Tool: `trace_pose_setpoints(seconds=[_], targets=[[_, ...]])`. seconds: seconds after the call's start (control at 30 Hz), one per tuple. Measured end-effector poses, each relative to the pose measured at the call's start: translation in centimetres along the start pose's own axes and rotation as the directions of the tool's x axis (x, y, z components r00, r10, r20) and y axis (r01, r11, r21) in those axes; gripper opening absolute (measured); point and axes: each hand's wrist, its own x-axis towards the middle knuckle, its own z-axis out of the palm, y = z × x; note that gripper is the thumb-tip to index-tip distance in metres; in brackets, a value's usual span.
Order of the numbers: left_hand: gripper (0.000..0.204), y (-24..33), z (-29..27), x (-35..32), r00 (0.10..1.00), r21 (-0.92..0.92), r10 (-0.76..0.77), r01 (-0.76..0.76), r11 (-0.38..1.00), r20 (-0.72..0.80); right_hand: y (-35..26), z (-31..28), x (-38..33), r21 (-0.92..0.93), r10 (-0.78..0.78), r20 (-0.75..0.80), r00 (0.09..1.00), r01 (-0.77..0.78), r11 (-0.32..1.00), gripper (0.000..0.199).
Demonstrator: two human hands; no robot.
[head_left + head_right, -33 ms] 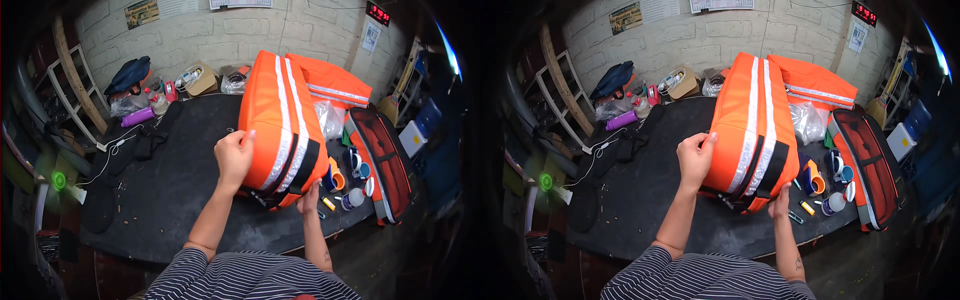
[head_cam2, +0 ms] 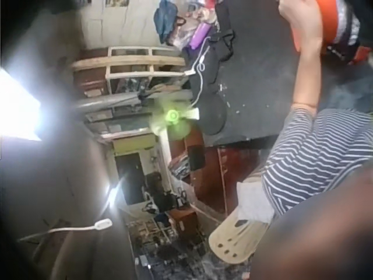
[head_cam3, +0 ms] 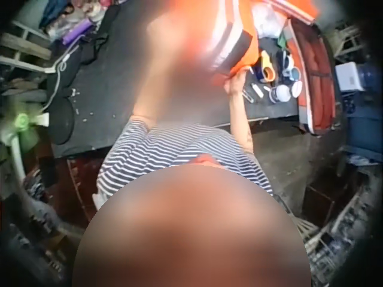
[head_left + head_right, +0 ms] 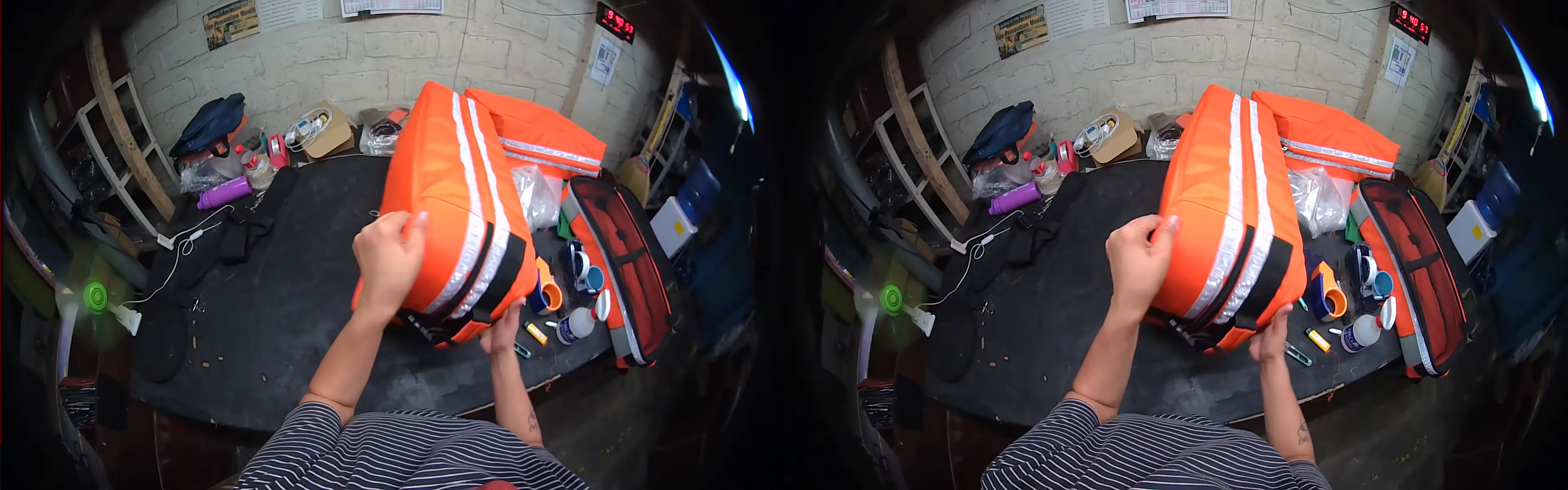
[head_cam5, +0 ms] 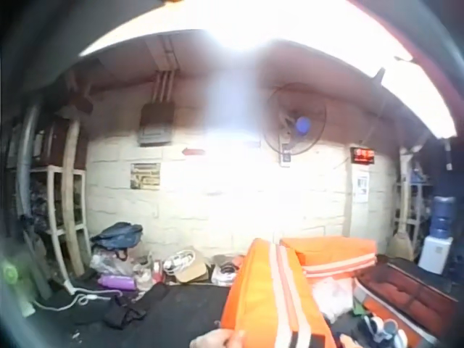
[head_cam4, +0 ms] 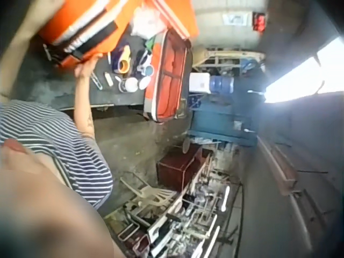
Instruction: Inspecting, cleaning, and attaching straps to orange trauma bags.
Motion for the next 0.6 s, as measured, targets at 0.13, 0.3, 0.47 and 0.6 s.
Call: trace_pose_setpoints(seconds=[0.13, 0.3, 0.47, 0.6], targets=[[0.022, 8.0, -0.6, -2.2, 0.89, 0.287, 0.318, -0.414, 0.864, 0.327, 5.5, 1.6, -5.8, 0.249, 0.078, -0.008, 0.997, -0.074, 0.966, 0.089], [0.025, 7.9, -2.2, -5.8, 0.789, -0.23, 0.415, -0.347, 0.909, 0.453, 0.3, 6.0, -11.9, 0.008, 0.694, -0.14, 0.707, -0.7, 0.714, 0.074], [0.019, -3.2, -7.0, -3.3, 0.996, -0.4, -0.072, 0.087, 0.912, 0.052, -2.2, -4.1, -11.5, -0.633, 0.462, -0.278, 0.842, -0.523, 0.571, 0.031], [0.026, -15.5, -9.2, -4.8, 0.864, -0.543, -0.502, 0.433, 0.72, 0.023, -6.2, -3.2, -6.7, -0.713, -0.082, -0.257, 0.963, -0.131, 0.689, 0.034]])
